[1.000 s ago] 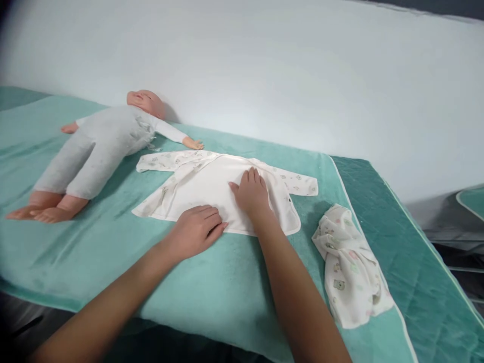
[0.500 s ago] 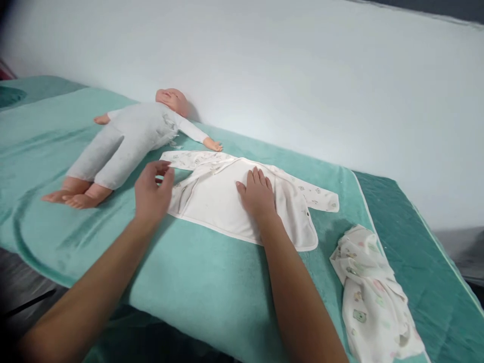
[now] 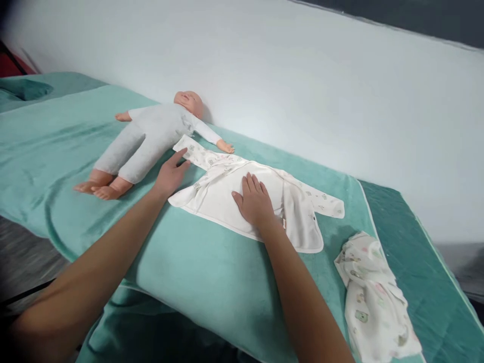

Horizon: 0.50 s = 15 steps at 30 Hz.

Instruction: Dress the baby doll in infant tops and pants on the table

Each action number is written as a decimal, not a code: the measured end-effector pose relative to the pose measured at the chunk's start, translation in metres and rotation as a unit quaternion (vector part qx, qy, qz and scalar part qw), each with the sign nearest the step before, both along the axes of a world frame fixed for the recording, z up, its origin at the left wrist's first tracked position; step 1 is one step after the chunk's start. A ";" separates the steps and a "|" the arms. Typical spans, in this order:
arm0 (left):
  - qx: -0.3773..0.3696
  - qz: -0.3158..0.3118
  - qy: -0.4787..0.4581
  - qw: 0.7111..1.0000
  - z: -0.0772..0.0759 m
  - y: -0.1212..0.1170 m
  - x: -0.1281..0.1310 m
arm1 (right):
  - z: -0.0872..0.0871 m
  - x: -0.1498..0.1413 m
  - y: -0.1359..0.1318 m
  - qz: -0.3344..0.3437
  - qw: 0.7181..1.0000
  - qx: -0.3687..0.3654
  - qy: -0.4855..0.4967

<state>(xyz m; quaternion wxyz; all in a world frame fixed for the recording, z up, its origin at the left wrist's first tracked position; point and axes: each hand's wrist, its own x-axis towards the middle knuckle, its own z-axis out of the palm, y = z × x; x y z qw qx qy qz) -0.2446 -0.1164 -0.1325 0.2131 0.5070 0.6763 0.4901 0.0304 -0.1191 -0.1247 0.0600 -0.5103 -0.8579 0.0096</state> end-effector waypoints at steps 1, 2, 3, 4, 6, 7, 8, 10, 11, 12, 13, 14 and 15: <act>0.009 0.019 -0.013 1.000 0.000 -0.003 -0.001 | 0.001 -0.003 -0.001 0.003 1.000 -0.004 -0.002; 0.017 0.031 -0.021 0.999 -0.001 -0.007 0.000 | 0.002 -0.007 -0.001 0.004 1.000 -0.007 -0.002; 0.026 0.034 -0.026 0.999 -0.001 -0.012 0.002 | 0.002 -0.011 0.000 0.002 1.000 -0.010 -0.001; 0.036 0.027 -0.027 0.999 -0.001 -0.019 0.005 | 0.002 -0.016 0.001 -0.001 1.000 -0.013 0.001; 0.057 -0.016 -0.004 0.998 -0.001 -0.036 0.012 | 0.001 -0.028 0.004 -0.007 1.000 -0.020 0.008; 0.071 -0.047 0.022 0.996 -0.001 -0.045 0.016 | 0.000 -0.036 0.006 -0.006 1.000 -0.023 0.013; 0.087 -0.080 0.054 0.992 -0.001 -0.055 0.020 | -0.001 -0.043 0.008 -0.001 0.999 -0.025 0.020; 0.115 -0.140 0.122 0.976 -0.002 -0.074 0.024 | -0.002 -0.056 0.012 0.019 0.999 -0.026 0.044; 0.123 -0.161 0.149 0.968 -0.003 -0.082 0.026 | -0.002 -0.062 0.015 0.032 0.997 -0.027 0.063; 0.128 -0.173 0.171 0.961 -0.004 -0.089 0.026 | -0.003 -0.067 0.019 0.045 0.995 -0.030 0.088; 0.130 -0.175 0.186 0.958 -0.006 -0.094 0.026 | -0.003 -0.070 0.024 0.050 0.991 -0.036 0.121; 0.130 -0.169 0.198 0.957 -0.008 -0.098 0.026 | -0.003 -0.072 0.028 0.040 0.984 -0.044 0.165; 0.131 -0.157 0.206 0.957 -0.009 -0.100 0.025 | -0.003 -0.074 0.034 0.017 0.974 -0.053 0.221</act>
